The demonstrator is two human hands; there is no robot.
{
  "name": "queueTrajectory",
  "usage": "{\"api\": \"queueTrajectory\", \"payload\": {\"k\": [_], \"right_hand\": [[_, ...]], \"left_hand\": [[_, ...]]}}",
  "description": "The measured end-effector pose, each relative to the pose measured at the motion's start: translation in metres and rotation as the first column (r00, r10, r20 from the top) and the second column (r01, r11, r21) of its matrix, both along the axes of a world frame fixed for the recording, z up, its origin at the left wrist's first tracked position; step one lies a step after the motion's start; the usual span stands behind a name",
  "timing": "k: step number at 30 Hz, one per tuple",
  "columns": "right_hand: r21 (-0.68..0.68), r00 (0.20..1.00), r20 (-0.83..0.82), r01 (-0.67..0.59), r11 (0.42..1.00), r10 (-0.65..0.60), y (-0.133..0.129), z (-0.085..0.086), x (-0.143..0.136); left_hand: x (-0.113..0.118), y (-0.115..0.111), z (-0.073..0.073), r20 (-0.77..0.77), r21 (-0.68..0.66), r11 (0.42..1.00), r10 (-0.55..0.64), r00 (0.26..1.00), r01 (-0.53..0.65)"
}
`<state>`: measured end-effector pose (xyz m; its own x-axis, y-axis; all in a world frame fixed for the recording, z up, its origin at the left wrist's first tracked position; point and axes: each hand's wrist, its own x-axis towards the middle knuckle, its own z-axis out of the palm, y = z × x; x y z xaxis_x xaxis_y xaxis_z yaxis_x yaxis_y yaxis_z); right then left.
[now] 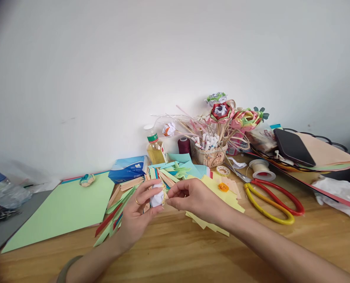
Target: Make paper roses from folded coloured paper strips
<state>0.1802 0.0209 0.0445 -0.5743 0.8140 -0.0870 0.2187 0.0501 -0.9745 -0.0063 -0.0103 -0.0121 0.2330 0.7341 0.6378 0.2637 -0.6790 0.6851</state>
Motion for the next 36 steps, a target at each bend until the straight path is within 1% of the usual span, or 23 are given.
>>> {"api": "queueTrajectory", "payload": {"k": [3,5,6,7,9,10,12,14,16,19,21,22,24,26,27,28,29,30,31,32,33,34,36], "right_hand": [[0.091,0.997,0.055,0.049,0.995,-0.054,-0.002,-0.001,-0.002],[0.191,0.99,0.106,0.074,0.979,-0.096,-0.005,-0.002,-0.002],[0.255,0.983,0.133,0.088,0.963,-0.125,-0.006,-0.002,-0.002],[0.326,0.974,0.156,0.105,0.939,-0.163,-0.008,-0.002,-0.002],[0.47,0.95,0.19,0.134,0.872,-0.248,-0.011,-0.003,-0.001],[0.535,0.938,0.196,0.142,0.833,-0.285,-0.012,-0.003,-0.001],[0.656,0.921,0.186,0.142,0.741,-0.342,-0.014,-0.003,0.0],[0.773,0.922,0.155,0.111,0.625,-0.355,-0.015,-0.005,0.001],[0.881,0.933,0.126,0.052,0.471,-0.337,-0.014,-0.007,0.001],[0.974,0.947,0.124,-0.06,0.218,-0.295,-0.011,-0.01,0.003],[0.988,0.951,0.147,-0.129,0.083,-0.27,-0.01,-0.009,0.005],[0.987,0.953,0.163,-0.161,0.027,-0.256,-0.01,-0.008,0.006],[0.974,0.955,0.192,-0.213,-0.076,-0.226,-0.009,-0.004,0.01],[0.956,0.959,0.21,-0.242,-0.166,-0.188,-0.008,-0.001,0.014],[0.946,0.961,0.221,-0.253,-0.201,-0.167,-0.007,0.0,0.016],[0.938,0.96,0.238,-0.266,-0.223,-0.147,-0.006,0.0,0.018],[0.932,0.958,0.255,-0.279,-0.231,-0.13,-0.005,-0.001,0.019],[0.933,0.956,0.265,-0.286,-0.216,-0.123,-0.004,-0.002,0.019],[0.945,0.958,0.254,-0.274,-0.176,-0.131,-0.003,-0.003,0.019],[0.966,0.964,0.22,-0.237,-0.106,-0.152,-0.003,-0.005,0.018],[0.986,0.97,0.164,-0.169,-0.014,-0.18,-0.003,-0.006,0.016],[0.993,0.973,0.097,-0.08,0.088,-0.21,-0.003,-0.007,0.014],[0.956,0.972,0.002,0.068,0.287,-0.236,-0.006,-0.007,0.009]], "left_hand": [[0.001,-0.001,0.002,-0.048,0.081,0.996,0.031,0.998,-0.027],[0.001,-0.002,0.003,-0.075,0.133,0.991,0.036,0.997,-0.026],[0.001,-0.003,0.003,-0.071,0.131,0.991,0.023,0.997,-0.013],[0.002,-0.004,0.003,-0.05,0.097,0.995,0.0,0.999,0.004],[0.003,-0.007,0.003,0.06,-0.054,0.997,-0.042,0.997,0.046],[0.003,-0.007,0.004,0.141,-0.152,0.986,-0.043,0.989,0.065],[0.005,-0.007,0.007,0.294,-0.323,0.94,-0.008,0.956,0.108],[0.005,-0.005,0.01,0.382,-0.466,0.867,0.016,0.924,0.177],[0.004,-0.002,0.014,0.415,-0.584,0.771,0.016,0.91,0.253],[0.002,0.002,0.017,0.445,-0.681,0.647,-0.007,0.895,0.343],[0.0,0.005,0.018,0.488,-0.714,0.557,-0.037,0.872,0.423],[-0.002,0.006,0.017,0.519,-0.727,0.495,-0.057,0.853,0.475],[-0.003,0.009,0.015,0.589,-0.739,0.347,-0.083,0.804,0.577],[-0.004,0.01,0.013,0.652,-0.73,0.203,-0.078,0.754,0.652],[-0.004,0.01,0.012,0.673,-0.721,0.159,-0.069,0.736,0.675],[-0.004,0.01,0.013,0.685,-0.714,0.146,-0.06,0.726,0.685],[-0.003,0.009,0.014,0.685,-0.711,0.161,-0.056,0.726,0.684],[-0.003,0.008,0.016,0.677,-0.713,0.193,-0.056,0.734,0.674],[-0.002,0.006,0.019,0.664,-0.715,0.243,-0.056,0.745,0.655],[0.0,0.005,0.022,0.651,-0.716,0.292,-0.05,0.758,0.634],[0.001,0.003,0.025,0.641,-0.712,0.343,-0.039,0.767,0.612],[0.002,0.002,0.028,0.633,-0.707,0.388,-0.025,0.774,0.591],[0.004,0.001,0.032,0.624,-0.697,0.461,0.012,0.781,0.549]]}}
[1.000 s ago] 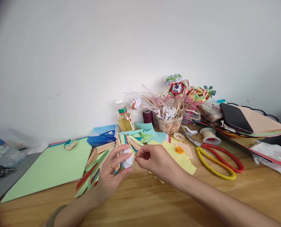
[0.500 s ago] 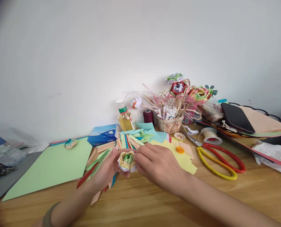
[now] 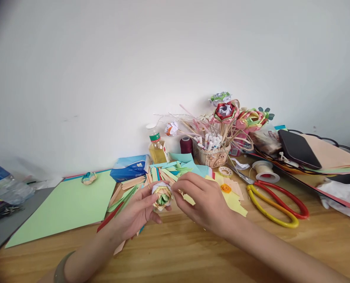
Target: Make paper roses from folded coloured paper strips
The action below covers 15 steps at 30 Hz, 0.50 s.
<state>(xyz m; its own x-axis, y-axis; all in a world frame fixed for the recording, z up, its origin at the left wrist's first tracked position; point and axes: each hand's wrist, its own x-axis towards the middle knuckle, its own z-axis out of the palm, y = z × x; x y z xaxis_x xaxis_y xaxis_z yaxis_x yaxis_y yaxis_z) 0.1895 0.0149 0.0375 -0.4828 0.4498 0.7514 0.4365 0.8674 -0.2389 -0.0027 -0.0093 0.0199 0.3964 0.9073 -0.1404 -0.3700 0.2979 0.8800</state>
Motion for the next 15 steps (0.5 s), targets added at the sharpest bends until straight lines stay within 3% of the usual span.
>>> {"api": "queueTrajectory", "payload": {"k": [2,4,12,15], "right_hand": [[-0.138,0.998,-0.063,-0.035,0.99,0.027,-0.003,0.001,-0.004],[-0.173,0.997,-0.064,-0.057,0.983,0.047,-0.005,0.001,-0.006],[0.025,0.998,0.064,0.026,0.999,-0.028,-0.006,-0.011,-0.005],[-0.087,0.999,0.043,0.023,0.996,-0.019,-0.009,-0.009,-0.007]], "left_hand": [[0.001,-0.001,0.002,-0.015,0.027,0.998,0.061,0.998,-0.061],[0.002,-0.002,0.003,-0.033,0.051,0.994,0.104,0.994,-0.102],[0.005,-0.005,-0.001,-0.112,0.156,0.976,0.167,0.98,-0.149],[0.005,-0.005,-0.005,-0.125,0.224,0.963,0.178,0.976,-0.147]]}}
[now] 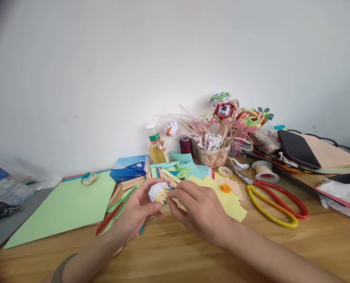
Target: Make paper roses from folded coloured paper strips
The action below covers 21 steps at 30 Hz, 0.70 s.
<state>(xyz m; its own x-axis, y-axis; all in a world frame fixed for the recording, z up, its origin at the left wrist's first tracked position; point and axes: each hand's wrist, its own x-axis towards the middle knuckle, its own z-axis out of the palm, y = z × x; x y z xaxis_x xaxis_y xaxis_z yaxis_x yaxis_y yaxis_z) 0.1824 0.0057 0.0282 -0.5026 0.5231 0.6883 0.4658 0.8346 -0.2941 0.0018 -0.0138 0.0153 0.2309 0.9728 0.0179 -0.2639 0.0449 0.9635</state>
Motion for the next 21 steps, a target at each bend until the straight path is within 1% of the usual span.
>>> {"api": "queueTrajectory", "payload": {"k": [1,2,3,4,5,6,8,9,10,11,12,13,18,20,21], "right_hand": [[-0.09,1.0,-0.025,-0.006,0.996,0.004,-0.001,0.002,-0.001],[-0.2,0.998,-0.059,-0.014,0.98,0.002,-0.003,0.004,-0.003],[-0.324,0.995,-0.097,-0.026,0.946,-0.006,-0.004,0.007,-0.004],[-0.451,0.99,-0.14,-0.049,0.891,-0.016,-0.004,0.009,-0.006],[-0.571,0.983,-0.18,-0.08,0.817,-0.029,-0.004,0.012,-0.008],[-0.676,0.975,-0.218,-0.117,0.727,-0.045,-0.004,0.014,-0.009],[-0.83,0.96,-0.266,-0.183,0.527,-0.084,-0.002,0.016,-0.011],[-0.877,0.956,-0.275,-0.206,0.434,-0.104,-0.001,0.016,-0.011],[-0.909,0.953,-0.279,-0.221,0.353,-0.122,0.0,0.016,-0.011],[-0.929,0.95,-0.28,-0.232,0.289,-0.138,0.0,0.016,-0.012],[-0.94,0.947,-0.284,-0.244,0.24,-0.15,0.0,0.016,-0.011],[-0.944,0.943,-0.292,-0.257,0.207,-0.16,0.0,0.016,-0.011],[-0.933,0.918,-0.356,-0.34,0.113,-0.174,0.0,0.019,-0.011],[-0.926,0.912,-0.376,-0.365,0.093,-0.166,-0.001,0.022,-0.011],[-0.923,0.908,-0.384,-0.372,0.098,-0.169,-0.001,0.023,-0.011]], "left_hand": [[0.0,0.0,-0.001,-0.008,0.034,0.999,0.008,1.0,-0.008],[-0.001,0.001,-0.003,-0.017,0.075,0.997,0.021,1.0,-0.02],[-0.001,0.001,-0.004,-0.026,0.122,0.992,0.038,0.999,-0.034],[-0.002,0.002,-0.006,-0.034,0.177,0.983,0.053,0.998,-0.047],[-0.002,0.002,-0.007,-0.042,0.233,0.971,0.065,0.997,-0.053],[-0.002,0.003,-0.008,-0.047,0.288,0.956,0.072,0.996,-0.055],[-0.003,0.003,-0.01,-0.055,0.376,0.926,0.065,0.996,-0.04],[-0.003,0.004,-0.011,-0.06,0.409,0.912,0.055,0.997,-0.025],[-0.003,0.003,-0.012,-0.066,0.435,0.9,0.046,0.997,-0.012],[-0.004,0.003,-0.013,-0.075,0.456,0.89,0.04,0.996,-0.001],[-0.004,0.003,-0.013,-0.085,0.476,0.879,0.037,0.996,0.008],[-0.005,0.003,-0.013,-0.097,0.491,0.871,0.037,0.995,0.015],[-0.006,0.001,-0.011,-0.167,0.54,0.84,0.056,0.984,0.043],[-0.006,0.001,-0.01,-0.195,0.566,0.823,0.076,0.978,0.049],[-0.006,0.001,-0.01,-0.208,0.577,0.815,0.087,0.974,0.05]]}}
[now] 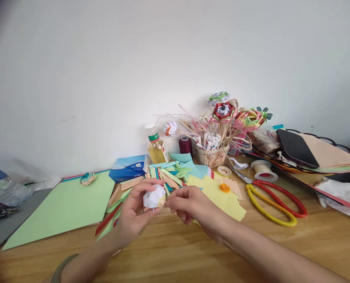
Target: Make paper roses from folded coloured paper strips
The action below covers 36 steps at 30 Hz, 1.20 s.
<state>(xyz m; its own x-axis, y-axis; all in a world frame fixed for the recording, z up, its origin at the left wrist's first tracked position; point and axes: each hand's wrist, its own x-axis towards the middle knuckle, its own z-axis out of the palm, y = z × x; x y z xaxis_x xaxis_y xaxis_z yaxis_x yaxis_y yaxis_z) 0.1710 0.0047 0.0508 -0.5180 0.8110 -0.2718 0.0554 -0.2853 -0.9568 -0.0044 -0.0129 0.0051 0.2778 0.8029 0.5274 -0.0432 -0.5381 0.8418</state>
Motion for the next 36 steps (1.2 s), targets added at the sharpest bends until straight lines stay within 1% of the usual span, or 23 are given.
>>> {"api": "queueTrajectory", "payload": {"k": [4,9,12,17,19,21,23,25,29,32,36], "right_hand": [[0.049,0.999,0.01,0.032,0.998,-0.033,-0.001,0.002,0.0],[0.112,0.997,0.032,0.063,0.992,-0.067,0.0,-0.001,0.001],[0.103,0.998,0.031,0.058,0.993,-0.062,0.001,-0.002,0.001],[0.085,0.997,0.066,0.023,0.996,-0.028,0.003,-0.008,0.001],[0.09,0.996,0.078,0.037,0.995,-0.044,0.003,-0.009,0.0],[0.082,0.996,0.057,0.07,0.994,-0.075,0.003,-0.008,0.0],[0.05,0.994,-0.013,0.108,0.993,-0.108,0.003,-0.007,-0.001],[-0.015,0.987,-0.104,0.121,0.993,-0.122,0.003,-0.007,-0.001],[-0.19,0.964,-0.241,0.064,0.98,-0.11,0.004,-0.012,0.0],[-0.283,0.944,-0.307,0.033,0.958,-0.124,0.005,-0.015,0.0],[-0.333,0.932,-0.332,0.025,0.942,-0.142,0.004,-0.015,-0.001]], "left_hand": [[-0.001,0.0,0.0,-0.041,0.038,0.999,0.022,0.999,-0.02],[-0.002,0.002,-0.003,-0.063,0.094,0.995,0.05,0.997,-0.044],[-0.002,0.001,-0.004,-0.087,0.137,0.989,0.073,0.994,-0.06],[-0.003,-0.002,-0.001,-0.214,0.242,0.969,0.108,0.971,-0.054],[-0.003,-0.003,0.001,-0.247,0.284,0.957,0.128,0.961,-0.055],[-0.003,-0.002,0.003,-0.253,0.319,0.945,0.156,0.955,-0.07],[-0.002,-0.001,0.003,-0.246,0.349,0.933,0.182,0.952,-0.088],[-0.002,0.0,0.003,-0.234,0.367,0.925,0.196,0.952,-0.1],[-0.002,0.001,0.0,-0.208,0.383,0.916,0.215,0.954,-0.123],[-0.002,0.001,-0.001,-0.188,0.396,0.908,0.223,0.957,-0.134],[-0.003,0.001,-0.001,-0.183,0.4,0.905,0.231,0.956,-0.142]]}}
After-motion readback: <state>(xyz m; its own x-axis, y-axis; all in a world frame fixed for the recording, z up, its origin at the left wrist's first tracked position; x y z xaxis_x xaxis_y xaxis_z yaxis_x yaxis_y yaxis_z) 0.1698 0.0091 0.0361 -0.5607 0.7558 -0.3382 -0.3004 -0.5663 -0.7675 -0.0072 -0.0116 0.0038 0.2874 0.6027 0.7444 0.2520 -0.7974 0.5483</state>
